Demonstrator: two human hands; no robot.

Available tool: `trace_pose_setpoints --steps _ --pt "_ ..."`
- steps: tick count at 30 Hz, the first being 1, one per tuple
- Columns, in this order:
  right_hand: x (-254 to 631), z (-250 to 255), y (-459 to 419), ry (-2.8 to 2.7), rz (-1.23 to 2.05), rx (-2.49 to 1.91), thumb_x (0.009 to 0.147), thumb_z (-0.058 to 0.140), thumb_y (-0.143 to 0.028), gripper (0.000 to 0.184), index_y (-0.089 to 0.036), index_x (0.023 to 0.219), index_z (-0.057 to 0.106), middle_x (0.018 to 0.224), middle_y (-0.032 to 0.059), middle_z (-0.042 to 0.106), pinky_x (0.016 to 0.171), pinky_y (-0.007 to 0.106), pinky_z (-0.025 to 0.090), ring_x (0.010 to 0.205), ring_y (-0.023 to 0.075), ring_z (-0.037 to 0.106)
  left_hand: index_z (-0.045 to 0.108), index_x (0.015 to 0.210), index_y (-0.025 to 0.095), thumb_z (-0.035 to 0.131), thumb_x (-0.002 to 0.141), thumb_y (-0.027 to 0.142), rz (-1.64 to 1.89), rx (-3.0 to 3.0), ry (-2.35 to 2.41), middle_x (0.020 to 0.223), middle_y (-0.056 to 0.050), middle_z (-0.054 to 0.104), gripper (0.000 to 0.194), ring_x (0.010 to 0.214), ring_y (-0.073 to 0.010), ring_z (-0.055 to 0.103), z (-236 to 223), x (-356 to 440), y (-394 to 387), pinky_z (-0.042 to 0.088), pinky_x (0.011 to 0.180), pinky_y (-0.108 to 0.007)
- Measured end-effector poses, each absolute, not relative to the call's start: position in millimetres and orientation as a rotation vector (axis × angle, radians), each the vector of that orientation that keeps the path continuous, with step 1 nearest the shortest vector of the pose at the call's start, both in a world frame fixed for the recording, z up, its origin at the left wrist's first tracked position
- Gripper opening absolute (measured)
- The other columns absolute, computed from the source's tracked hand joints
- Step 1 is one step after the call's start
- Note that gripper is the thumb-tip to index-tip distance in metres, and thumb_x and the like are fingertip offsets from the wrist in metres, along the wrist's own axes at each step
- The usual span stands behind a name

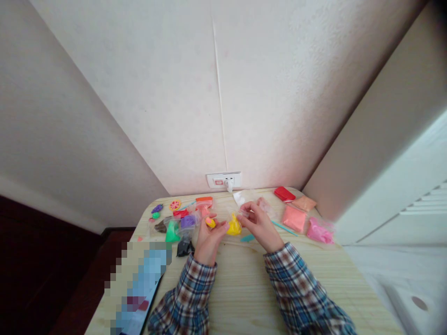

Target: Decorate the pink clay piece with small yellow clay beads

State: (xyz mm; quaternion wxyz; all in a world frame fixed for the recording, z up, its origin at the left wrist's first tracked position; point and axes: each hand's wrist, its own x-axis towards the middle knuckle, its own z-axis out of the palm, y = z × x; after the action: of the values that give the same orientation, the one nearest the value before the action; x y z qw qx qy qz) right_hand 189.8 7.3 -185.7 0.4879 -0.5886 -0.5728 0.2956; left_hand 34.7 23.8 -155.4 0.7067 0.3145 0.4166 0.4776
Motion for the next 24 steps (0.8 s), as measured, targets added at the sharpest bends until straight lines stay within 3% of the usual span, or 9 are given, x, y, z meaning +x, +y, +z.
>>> trace_pose_setpoints --steps 4,8,11,13,18,21,24 --pt "197 -167 -1 -1.456 0.613 -1.477 0.086 0.067 -0.031 0.015 -0.019 0.094 0.062 0.077 -0.0004 0.062 0.064 0.030 0.055 0.070 0.0156 0.062 0.054 0.097 0.022 0.085 0.057 0.010 1.038 0.723 0.929 0.079 0.007 0.057 0.052 0.076 -0.0102 0.062 -158 32 23 0.051 0.080 -0.026" --pt "235 -164 -19 -1.394 0.348 -1.682 0.079 0.066 -0.024 0.009 -0.024 0.088 0.064 0.094 0.0082 0.061 0.087 0.050 0.046 0.091 0.0279 0.056 0.054 0.094 0.021 0.084 0.059 0.010 1.073 0.744 0.948 0.080 0.008 0.055 0.048 0.078 -0.0086 0.061 -155 27 24 0.051 0.083 -0.025" --pt "263 -179 -29 -1.325 0.236 -1.861 0.072 0.070 -0.021 0.006 -0.024 0.076 0.066 0.095 0.0126 0.057 0.090 0.063 0.034 0.104 0.0391 0.048 0.054 0.093 0.021 0.083 0.058 0.010 1.081 0.765 0.948 0.081 0.007 0.055 0.047 0.077 -0.0091 0.061 -151 26 25 0.051 0.082 -0.026" --pt "272 -191 -32 -1.327 0.223 -1.931 0.068 0.071 -0.018 0.008 -0.023 0.067 0.065 0.092 0.0131 0.058 0.088 0.066 0.031 0.105 0.0415 0.047 0.054 0.092 0.021 0.083 0.058 0.011 1.092 0.780 0.943 0.080 0.007 0.055 0.046 0.077 -0.0093 0.061 -149 28 24 0.051 0.080 -0.025" --pt "272 -188 -31 -1.388 0.232 -1.920 0.069 0.069 -0.023 0.006 -0.024 0.065 0.065 0.085 0.0119 0.063 0.082 0.059 0.038 0.097 0.0394 0.055 0.055 0.091 0.021 0.082 0.058 0.014 1.180 0.830 0.918 0.081 0.006 0.053 0.042 0.076 -0.0088 0.058 -137 30 23 0.049 0.076 -0.023" --pt "264 -153 -32 -1.473 0.279 -1.763 0.082 0.060 -0.033 0.013 -0.025 0.073 0.065 0.075 0.0068 0.067 0.071 0.045 0.047 0.077 0.0285 0.063 0.057 0.090 0.020 0.081 0.059 0.012 1.238 0.893 0.884 0.082 0.005 0.054 0.040 0.081 -0.0096 0.056 -115 30 26 0.048 0.080 -0.023" --pt "253 -103 -34 -1.543 0.281 -1.601 0.091 0.053 -0.042 0.022 -0.028 0.080 0.066 0.070 0.0033 0.068 0.058 0.035 0.048 0.064 0.0228 0.064 0.056 0.087 0.021 0.080 0.062 0.014 1.311 0.945 0.821 0.081 0.005 0.051 0.036 0.082 -0.0105 0.055 -86 34 30 0.049 0.078 -0.023"
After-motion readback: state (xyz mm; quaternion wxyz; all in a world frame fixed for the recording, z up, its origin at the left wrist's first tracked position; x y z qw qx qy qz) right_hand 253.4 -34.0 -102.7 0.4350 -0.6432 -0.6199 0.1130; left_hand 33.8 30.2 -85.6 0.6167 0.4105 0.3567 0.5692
